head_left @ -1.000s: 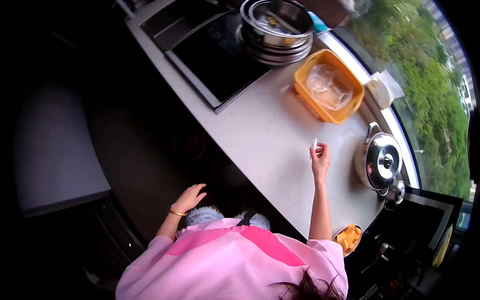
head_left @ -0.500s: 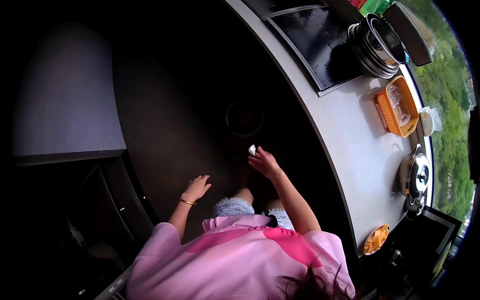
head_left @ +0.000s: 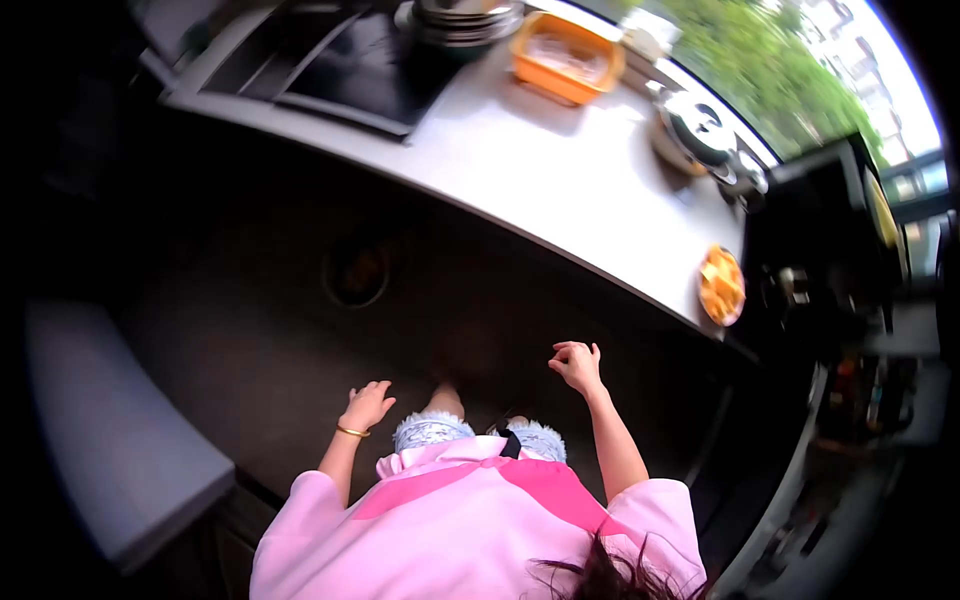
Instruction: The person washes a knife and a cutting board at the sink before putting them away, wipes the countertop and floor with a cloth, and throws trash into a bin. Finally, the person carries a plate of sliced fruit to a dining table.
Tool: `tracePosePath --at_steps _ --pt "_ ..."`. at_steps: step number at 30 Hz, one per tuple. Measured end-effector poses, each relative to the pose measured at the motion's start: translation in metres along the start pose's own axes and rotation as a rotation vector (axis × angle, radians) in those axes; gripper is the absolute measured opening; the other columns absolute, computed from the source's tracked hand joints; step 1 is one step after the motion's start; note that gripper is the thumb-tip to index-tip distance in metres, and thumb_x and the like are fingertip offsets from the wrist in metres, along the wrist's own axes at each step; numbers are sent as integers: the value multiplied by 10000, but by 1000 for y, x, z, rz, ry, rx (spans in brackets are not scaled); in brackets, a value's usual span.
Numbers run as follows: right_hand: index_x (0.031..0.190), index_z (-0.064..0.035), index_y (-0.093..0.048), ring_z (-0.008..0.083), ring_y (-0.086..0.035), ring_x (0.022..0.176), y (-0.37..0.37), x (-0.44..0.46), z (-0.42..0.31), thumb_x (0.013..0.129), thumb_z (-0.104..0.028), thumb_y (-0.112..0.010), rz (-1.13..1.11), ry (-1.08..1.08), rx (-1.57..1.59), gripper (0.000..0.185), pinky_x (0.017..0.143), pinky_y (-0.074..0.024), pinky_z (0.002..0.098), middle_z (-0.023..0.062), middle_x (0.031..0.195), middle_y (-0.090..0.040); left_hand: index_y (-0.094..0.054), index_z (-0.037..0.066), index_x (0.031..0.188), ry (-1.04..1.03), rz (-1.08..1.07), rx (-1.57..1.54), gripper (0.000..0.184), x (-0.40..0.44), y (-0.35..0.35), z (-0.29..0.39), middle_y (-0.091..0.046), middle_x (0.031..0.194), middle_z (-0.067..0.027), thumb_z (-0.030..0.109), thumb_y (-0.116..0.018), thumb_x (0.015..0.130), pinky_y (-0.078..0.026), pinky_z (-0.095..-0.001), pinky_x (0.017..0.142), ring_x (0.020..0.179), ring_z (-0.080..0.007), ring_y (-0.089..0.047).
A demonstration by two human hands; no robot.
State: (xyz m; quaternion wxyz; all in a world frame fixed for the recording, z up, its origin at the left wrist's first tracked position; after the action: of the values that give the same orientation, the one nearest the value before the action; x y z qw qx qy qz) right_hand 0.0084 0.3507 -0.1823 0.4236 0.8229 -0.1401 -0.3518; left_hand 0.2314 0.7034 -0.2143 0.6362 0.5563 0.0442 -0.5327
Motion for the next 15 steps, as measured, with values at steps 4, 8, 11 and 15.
tracePosePath --at_steps 4,8,11,15 --pt "618 -86 -656 180 -607 614 -5 -147 115 717 -304 -634 468 -439 228 241 787 -424 365 27 588 -618 -478 87 1134 -190 73 260 377 7 35 75 -536 1072 -134 252 -560 804 -343 -546 866 994 -311 -525" --pt "621 -77 -658 161 -609 569 -47 -332 199 740 -311 -592 434 -966 682 271 587 -474 289 35 527 -600 -480 79 1125 -303 61 543 393 5 40 178 -544 1052 -136 250 -580 785 -373 -516 842 987 -314 -521" --pt "632 -64 -647 205 -616 603 -120 -454 256 732 -281 -581 512 -1140 825 248 617 -482 324 66 571 -613 -487 69 1096 -455 23 626 395 3 -16 276 -556 977 -157 234 -612 760 -415 -489 799 894 -326 -558" --pt "839 -43 -610 288 -594 812 -173 -558 264 726 -228 -576 551 -1288 690 219 733 -467 363 133 848 -626 -501 7 1069 -957 -272 546 389 13 -130 399 -575 922 -198 164 -628 737 -476 -393 734 833 -339 -576"
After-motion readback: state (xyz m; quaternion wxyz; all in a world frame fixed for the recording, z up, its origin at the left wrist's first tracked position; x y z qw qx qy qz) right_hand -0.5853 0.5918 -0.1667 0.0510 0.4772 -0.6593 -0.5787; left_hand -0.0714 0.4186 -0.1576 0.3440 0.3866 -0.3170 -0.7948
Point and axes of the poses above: each hand's wrist, its own x-axis towards the middle knuckle, its own y-axis out of the back of the hand, z = x × y, the point moved 2 cm from there along x, towards the middle knuckle
